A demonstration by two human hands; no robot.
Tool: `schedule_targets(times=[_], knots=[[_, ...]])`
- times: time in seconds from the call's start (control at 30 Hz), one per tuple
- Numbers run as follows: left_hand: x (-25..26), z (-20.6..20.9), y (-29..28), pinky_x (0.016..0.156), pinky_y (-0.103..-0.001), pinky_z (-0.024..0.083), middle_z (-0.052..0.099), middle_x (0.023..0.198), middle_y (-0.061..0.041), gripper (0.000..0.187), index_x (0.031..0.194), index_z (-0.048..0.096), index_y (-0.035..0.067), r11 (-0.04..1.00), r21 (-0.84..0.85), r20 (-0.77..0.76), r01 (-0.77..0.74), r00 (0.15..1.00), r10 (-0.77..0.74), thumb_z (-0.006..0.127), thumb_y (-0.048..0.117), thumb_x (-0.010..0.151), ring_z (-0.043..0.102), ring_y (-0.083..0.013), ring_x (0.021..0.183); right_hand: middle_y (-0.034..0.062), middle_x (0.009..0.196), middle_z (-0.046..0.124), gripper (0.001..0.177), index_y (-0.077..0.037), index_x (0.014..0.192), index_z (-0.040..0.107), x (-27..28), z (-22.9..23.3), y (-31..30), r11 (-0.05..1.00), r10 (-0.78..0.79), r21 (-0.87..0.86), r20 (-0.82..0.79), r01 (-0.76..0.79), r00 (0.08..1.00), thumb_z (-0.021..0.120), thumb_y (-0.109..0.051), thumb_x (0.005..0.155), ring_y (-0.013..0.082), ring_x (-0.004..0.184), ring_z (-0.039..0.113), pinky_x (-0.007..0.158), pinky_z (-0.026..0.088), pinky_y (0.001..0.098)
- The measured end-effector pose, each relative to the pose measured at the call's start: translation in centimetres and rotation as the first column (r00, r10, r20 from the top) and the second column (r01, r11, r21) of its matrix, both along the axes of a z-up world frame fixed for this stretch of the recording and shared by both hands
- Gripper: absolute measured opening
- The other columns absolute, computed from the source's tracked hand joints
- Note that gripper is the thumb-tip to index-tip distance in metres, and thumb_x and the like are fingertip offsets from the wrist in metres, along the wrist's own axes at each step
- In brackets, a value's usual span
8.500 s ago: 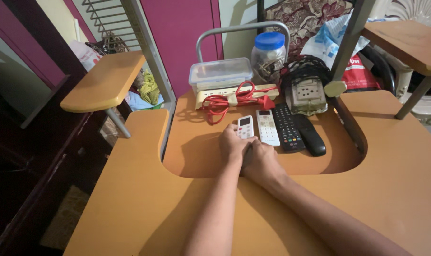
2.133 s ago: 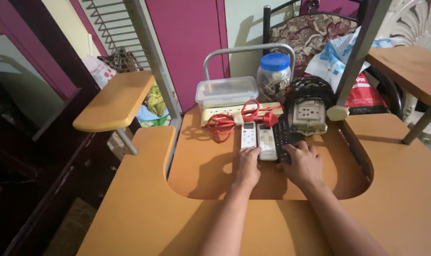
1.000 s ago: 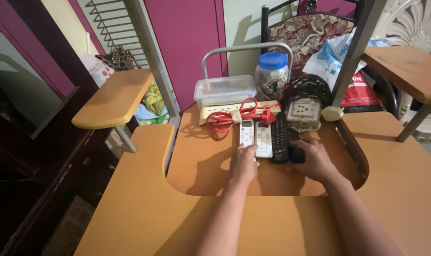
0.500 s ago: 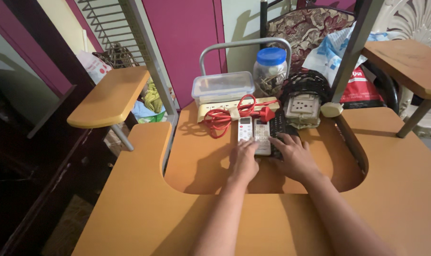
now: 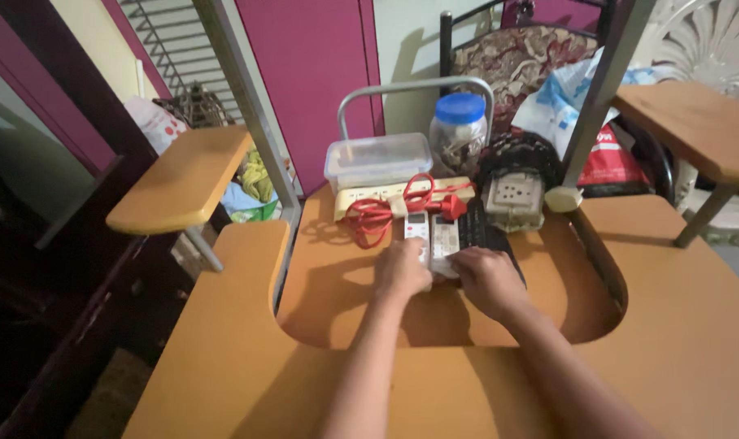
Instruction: The person organizes several household items by arranging a power strip, multiple remote controls, and a storage container on a desk, then opens a plastic jar to check the cables inside.
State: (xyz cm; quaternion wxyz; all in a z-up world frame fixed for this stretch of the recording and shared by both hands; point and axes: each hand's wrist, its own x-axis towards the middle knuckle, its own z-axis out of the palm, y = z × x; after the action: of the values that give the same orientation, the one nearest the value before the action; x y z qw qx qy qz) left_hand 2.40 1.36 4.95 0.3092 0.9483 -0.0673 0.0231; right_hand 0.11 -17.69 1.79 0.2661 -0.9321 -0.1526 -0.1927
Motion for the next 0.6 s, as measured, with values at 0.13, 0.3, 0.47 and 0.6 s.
schedule_targets(times=[0.13, 0.3, 0.47, 0.6], knots=[[2.2, 2.0, 1.0, 0.095, -0.043, 0.053, 0.07, 0.114, -0.016, 0.05, 0.117, 0.071, 0.006, 0.962, -0.25, 0.358, 0.107, 0.934, -0.011, 0.085, 0.029, 0.074, 0.067, -0.0339, 0.109, 0.0115, 0.121, 0.073, 0.022, -0.014, 0.113, 0.075, 3.8, 0.7, -3.5, 0.94, -0.276, 0.22, 0.044, 0.26, 0.96, 0.066, -0.02, 0.095, 0.0306, 0.115, 0.069, 0.103, 0.055, 0.0424], [7.1, -1.0, 0.8, 0.111, -0.049, 0.04, 0.06, 0.136, -0.017, 0.056, 0.134, 0.066, 0.001, 0.994, -0.112, 0.668, 0.004, 0.74, 0.072, 0.077, 0.014, 0.081, 0.051, -0.035, 0.131, 0.0277, 0.136, 0.059, 0.051, -0.004, 0.126, 0.07, 8.8, -0.2, -7.2, 0.927, -0.369, 0.053, 0.316, 0.372, 0.874, 0.079, -0.025, 0.081, 0.0483, 0.121, 0.055, 0.102, 0.047, 0.0528], [9.2, -2.6, 0.3, 0.112, -0.055, 0.03, 0.059, 0.139, -0.011, 0.045, 0.125, 0.068, 0.007, 0.996, 0.002, 0.655, -0.088, 0.752, 0.066, 0.076, 0.014, 0.082, 0.047, -0.0333, 0.136, 0.0312, 0.136, 0.052, 0.069, -0.004, 0.129, 0.062, 10.0, 0.9, -6.6, 0.879, -0.472, 0.114, 0.077, 0.462, 0.878, 0.085, -0.043, 0.076, 0.0492, 0.118, 0.057, 0.095, 0.051, 0.0523], [9.6, -2.8, 0.7, 0.114, -0.053, 0.029, 0.06, 0.14, -0.007, 0.038, 0.123, 0.069, 0.01, 0.997, 0.015, 0.617, -0.076, 0.785, 0.051, 0.073, 0.012, 0.085, 0.05, -0.0279, 0.135, 0.0277, 0.127, 0.056, 0.086, -0.002, 0.129, 0.05, 9.6, 3.2, -5.3, 0.826, -0.557, 0.085, -0.028, 0.557, 0.83, 0.088, -0.05, 0.068, 0.0478, 0.111, 0.062, 0.087, 0.055, 0.0531]])
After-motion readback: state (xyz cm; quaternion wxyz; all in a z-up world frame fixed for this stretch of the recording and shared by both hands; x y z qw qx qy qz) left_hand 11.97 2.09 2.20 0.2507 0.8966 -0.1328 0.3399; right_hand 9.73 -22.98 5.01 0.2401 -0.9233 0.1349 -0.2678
